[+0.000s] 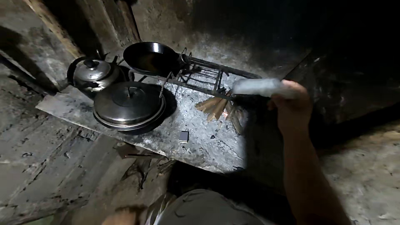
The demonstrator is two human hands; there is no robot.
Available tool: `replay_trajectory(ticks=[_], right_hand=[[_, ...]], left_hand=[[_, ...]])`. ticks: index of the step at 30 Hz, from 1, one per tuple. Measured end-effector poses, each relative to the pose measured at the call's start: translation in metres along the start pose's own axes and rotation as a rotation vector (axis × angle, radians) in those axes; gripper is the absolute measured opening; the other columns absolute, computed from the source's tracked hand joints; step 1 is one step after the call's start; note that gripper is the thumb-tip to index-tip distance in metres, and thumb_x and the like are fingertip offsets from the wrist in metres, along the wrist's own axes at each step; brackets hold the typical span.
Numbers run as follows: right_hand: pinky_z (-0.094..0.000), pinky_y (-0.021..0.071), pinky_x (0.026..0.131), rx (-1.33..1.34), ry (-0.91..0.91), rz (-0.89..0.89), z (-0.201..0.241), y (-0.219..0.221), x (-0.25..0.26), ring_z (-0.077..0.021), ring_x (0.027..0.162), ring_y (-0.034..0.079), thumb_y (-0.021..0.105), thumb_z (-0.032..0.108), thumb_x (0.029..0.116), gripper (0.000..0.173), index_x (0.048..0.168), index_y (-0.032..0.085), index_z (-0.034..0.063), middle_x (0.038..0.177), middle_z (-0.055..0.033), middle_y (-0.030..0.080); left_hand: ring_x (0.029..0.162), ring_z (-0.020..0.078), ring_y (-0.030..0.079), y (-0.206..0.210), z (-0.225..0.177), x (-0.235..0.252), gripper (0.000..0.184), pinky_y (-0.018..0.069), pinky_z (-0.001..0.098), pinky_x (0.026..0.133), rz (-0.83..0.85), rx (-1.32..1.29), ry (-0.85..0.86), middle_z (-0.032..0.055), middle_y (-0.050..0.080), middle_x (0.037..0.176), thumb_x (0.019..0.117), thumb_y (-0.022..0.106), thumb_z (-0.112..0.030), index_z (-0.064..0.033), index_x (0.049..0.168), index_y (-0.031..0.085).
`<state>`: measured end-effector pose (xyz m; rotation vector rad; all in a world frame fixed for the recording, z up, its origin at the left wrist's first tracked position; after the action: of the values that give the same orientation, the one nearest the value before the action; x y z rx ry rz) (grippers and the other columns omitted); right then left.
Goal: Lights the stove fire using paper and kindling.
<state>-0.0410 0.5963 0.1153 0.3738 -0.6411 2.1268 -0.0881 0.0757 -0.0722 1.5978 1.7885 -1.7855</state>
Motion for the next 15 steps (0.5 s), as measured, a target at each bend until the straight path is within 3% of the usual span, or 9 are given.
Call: replay_trajectory(ticks=[1,2,3,4,6,9,13,15], right_hand=[[-0.0332,0.0613,0.08,-0.211,-0.017,0.062,0.016,0.003,-0.016,-0.0125,0.09,0.069,0.071,0.013,0.0943,0.049,0.14,0.056,0.0045,0.12,-0.0073,0.067],[-0.0451,0.0579,0.09,-0.391,-0.035,0.13,0.032,0.007,-0.033,-0.0236,0.104,0.069,0.072,0.017,0.0947,0.048,0.14,0.059,0.0046,0.13,-0.0162,0.066],[-0.0576,0.0529,0.096,-0.516,-0.066,0.207,0.043,0.014,-0.051,-0.0365,0.114,0.067,0.072,0.019,0.0953,0.047,0.139,0.062,0.0048,0.133,-0.0234,0.064],[-0.0652,0.0501,0.094,-0.583,-0.09,0.269,0.047,0.02,-0.068,-0.0447,0.114,0.065,0.071,0.022,0.095,0.045,0.137,0.065,0.0061,0.13,-0.0267,0.065],[-0.0649,0.0517,0.09,-0.605,-0.149,0.314,0.044,0.026,-0.092,-0.0454,0.108,0.067,0.069,0.025,0.094,0.04,0.13,0.071,0.0068,0.122,-0.0249,0.07],[-0.0587,0.0541,0.093,-0.546,-0.138,0.298,0.034,0.023,-0.096,-0.0382,0.11,0.069,0.07,0.023,0.0947,0.038,0.129,0.071,0.0066,0.124,-0.0206,0.071],[-0.0535,0.0538,0.096,-0.528,-0.051,0.198,0.036,0.008,-0.092,-0.0354,0.113,0.067,0.07,0.022,0.0955,0.042,0.133,0.067,0.0042,0.129,-0.0236,0.067],[-0.0551,0.0538,0.094,-0.55,-0.06,0.194,0.039,0.004,-0.099,-0.039,0.111,0.067,0.069,0.022,0.0944,0.043,0.132,0.067,0.0017,0.126,-0.0268,0.067]], left_hand=[[0.112,0.0452,0.067,-0.025,-0.001,0.018,0.038,0.0518,0.0681,0.093,-0.046,0.003,-0.023,0.0223,0.071,0.12,0.0998,0.063,-0.029,-0.0133,0.135,0.067],[0.111,0.0437,0.068,-0.051,-0.006,0.033,0.036,0.0516,0.0677,0.094,-0.127,-0.052,-0.018,0.0212,0.071,0.119,0.1009,0.062,-0.028,-0.0139,0.134,0.067],[0.11,0.0428,0.068,-0.073,-0.015,0.046,0.035,0.0512,0.0668,0.094,-0.209,-0.129,0.007,0.0212,0.071,0.117,0.102,0.061,-0.027,-0.0116,0.133,0.067],[0.111,0.0413,0.068,-0.091,-0.026,0.059,0.036,0.0507,0.0656,0.097,-0.265,-0.189,0.034,0.0205,0.071,0.118,0.1031,0.059,-0.026,-0.0103,0.135,0.065],[0.112,0.0389,0.068,-0.114,-0.055,0.087,0.037,0.0503,0.0639,0.098,-0.327,-0.24,0.092,0.0187,0.071,0.12,0.1043,0.057,-0.027,-0.0115,0.138,0.063],[0.117,0.0369,0.066,-0.13,-0.096,0.127,0.042,0.0503,0.0633,0.099,-0.344,-0.233,0.163,0.0168,0.068,0.128,0.1036,0.057,-0.036,-0.014,0.139,0.061],[0.121,0.042,0.064,-0.15,-0.116,0.166,0.059,0.0514,0.0655,0.096,-0.321,-0.119,0.033,0.0195,0.055,0.147,0.1023,0.056,-0.049,-0.0156,0.15,0.049],[0.119,0.0443,0.064,-0.16,-0.117,0.181,0.065,0.0519,0.0656,0.094,-0.327,-0.075,-0.055,0.0228,0.053,0.147,0.1028,0.053,-0.055,-0.0135,0.152,0.045]])
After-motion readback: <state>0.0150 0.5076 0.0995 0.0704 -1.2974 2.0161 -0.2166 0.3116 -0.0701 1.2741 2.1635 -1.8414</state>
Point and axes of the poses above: each hand's wrist, its own x-axis towards the middle knuckle, its own y-axis out of the palm, z = x × y, the point moved 7 cm from there along x, towards the middle knuckle
